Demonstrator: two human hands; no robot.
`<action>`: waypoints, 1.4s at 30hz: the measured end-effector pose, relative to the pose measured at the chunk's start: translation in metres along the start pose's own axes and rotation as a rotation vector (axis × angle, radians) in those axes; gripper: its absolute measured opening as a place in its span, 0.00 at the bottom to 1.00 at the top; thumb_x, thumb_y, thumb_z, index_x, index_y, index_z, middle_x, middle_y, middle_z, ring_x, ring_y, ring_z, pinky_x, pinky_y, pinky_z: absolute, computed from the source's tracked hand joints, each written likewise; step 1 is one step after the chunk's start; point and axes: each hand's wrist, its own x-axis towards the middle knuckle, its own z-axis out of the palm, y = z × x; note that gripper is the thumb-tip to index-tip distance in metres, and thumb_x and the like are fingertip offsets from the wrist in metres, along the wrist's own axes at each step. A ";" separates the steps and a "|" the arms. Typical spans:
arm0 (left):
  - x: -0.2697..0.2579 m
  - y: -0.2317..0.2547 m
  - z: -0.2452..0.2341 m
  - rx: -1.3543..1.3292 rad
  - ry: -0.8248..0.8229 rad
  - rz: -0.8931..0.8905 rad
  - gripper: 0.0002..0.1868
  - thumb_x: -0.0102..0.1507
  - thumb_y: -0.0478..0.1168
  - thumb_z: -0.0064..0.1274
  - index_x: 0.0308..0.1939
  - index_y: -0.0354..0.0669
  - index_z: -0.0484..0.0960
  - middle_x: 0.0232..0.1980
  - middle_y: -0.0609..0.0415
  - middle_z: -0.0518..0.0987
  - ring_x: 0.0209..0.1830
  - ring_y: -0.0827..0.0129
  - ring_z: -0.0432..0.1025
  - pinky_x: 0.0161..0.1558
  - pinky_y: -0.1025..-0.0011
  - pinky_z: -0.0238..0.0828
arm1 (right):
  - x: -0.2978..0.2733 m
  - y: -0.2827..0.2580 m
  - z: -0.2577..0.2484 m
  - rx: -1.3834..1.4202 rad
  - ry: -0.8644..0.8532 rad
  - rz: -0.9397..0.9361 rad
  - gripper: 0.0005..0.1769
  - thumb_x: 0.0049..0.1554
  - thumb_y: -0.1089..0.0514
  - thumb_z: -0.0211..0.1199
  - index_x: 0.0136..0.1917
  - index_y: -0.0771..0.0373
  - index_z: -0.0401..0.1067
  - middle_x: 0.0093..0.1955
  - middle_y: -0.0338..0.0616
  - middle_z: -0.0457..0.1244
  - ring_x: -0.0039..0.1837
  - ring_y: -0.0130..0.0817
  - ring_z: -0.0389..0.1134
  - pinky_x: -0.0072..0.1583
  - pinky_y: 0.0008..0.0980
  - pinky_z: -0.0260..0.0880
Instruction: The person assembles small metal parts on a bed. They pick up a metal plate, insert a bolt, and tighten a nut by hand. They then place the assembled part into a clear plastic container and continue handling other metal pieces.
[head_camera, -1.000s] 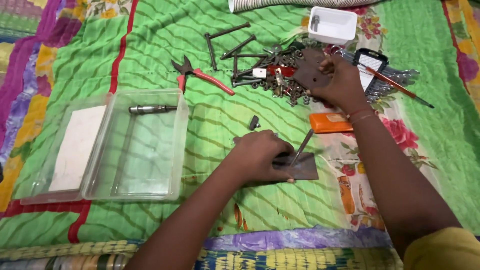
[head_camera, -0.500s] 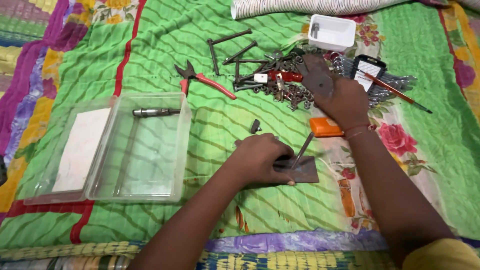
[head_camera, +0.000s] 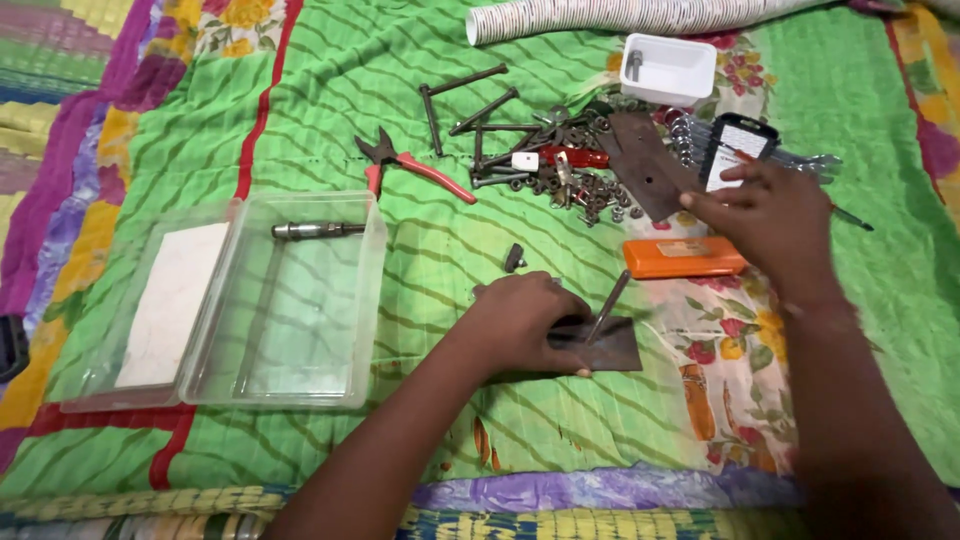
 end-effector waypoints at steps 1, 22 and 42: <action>0.001 0.002 -0.003 -0.002 -0.021 0.002 0.33 0.47 0.64 0.68 0.50 0.54 0.87 0.43 0.54 0.83 0.48 0.57 0.77 0.48 0.58 0.74 | -0.018 -0.008 -0.003 0.100 -0.012 0.065 0.25 0.52 0.58 0.76 0.59 0.70 0.73 0.50 0.52 0.72 0.50 0.35 0.75 0.51 0.34 0.77; -0.004 0.009 -0.014 -0.092 -0.056 0.003 0.34 0.47 0.56 0.69 0.56 0.55 0.85 0.42 0.54 0.86 0.43 0.57 0.76 0.47 0.61 0.74 | -0.099 -0.062 0.022 -0.095 -0.087 -0.616 0.32 0.45 0.60 0.79 0.55 0.65 0.62 0.57 0.49 0.65 0.60 0.37 0.72 0.60 0.32 0.76; -0.003 -0.041 -0.019 -0.230 0.485 -0.008 0.14 0.64 0.41 0.59 0.53 0.44 0.85 0.44 0.49 0.87 0.40 0.64 0.84 0.39 0.68 0.83 | -0.084 -0.036 0.031 0.007 -0.494 -0.467 0.31 0.43 0.54 0.80 0.55 0.63 0.66 0.52 0.44 0.70 0.55 0.33 0.75 0.59 0.32 0.75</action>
